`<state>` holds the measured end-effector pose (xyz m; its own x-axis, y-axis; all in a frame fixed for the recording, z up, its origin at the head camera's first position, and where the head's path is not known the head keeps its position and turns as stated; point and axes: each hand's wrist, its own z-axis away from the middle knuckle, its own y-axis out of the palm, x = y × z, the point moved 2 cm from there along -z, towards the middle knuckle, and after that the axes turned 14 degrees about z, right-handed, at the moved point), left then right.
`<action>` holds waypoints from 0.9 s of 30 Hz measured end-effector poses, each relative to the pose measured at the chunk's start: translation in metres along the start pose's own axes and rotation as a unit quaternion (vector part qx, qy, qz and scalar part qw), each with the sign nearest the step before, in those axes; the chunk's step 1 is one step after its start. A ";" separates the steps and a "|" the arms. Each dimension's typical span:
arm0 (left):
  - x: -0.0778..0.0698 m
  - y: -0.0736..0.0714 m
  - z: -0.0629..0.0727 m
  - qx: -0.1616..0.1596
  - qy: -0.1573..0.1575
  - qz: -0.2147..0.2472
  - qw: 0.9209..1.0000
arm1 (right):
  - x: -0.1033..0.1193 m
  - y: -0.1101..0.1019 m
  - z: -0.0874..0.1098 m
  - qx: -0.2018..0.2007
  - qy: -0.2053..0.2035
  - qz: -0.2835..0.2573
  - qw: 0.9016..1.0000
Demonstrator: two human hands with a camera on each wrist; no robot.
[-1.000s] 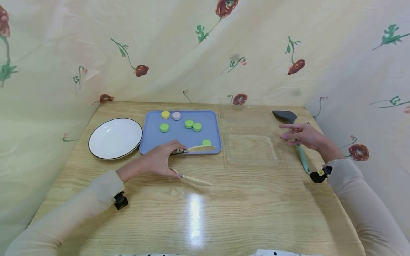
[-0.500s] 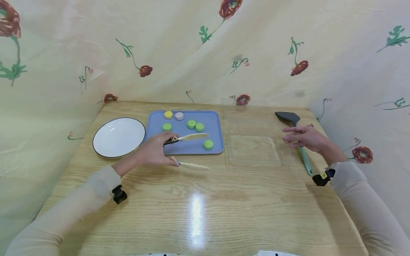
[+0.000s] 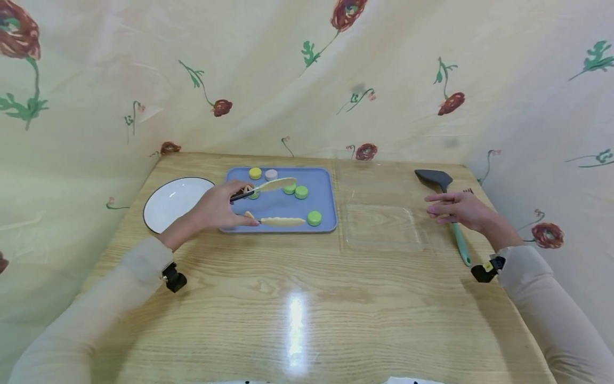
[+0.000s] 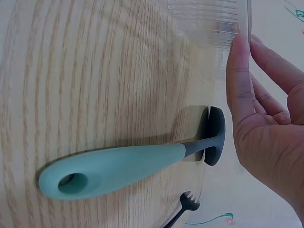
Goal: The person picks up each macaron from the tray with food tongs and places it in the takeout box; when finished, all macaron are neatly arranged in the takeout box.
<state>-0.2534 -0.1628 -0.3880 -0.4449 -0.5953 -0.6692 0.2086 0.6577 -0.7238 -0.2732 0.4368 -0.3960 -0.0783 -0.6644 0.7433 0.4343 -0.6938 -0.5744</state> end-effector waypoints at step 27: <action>-0.004 0.027 -0.025 0.024 0.101 -0.113 0.988 | 0.002 0.002 0.002 -0.008 0.019 -0.011 1.000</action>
<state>-0.2684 -0.1313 -0.4007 -0.6486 -0.6166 -0.4463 0.1226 0.4940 -0.8608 -0.2709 0.4345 -0.3952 -0.1220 -0.6592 0.7420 0.4171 -0.7125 -0.5643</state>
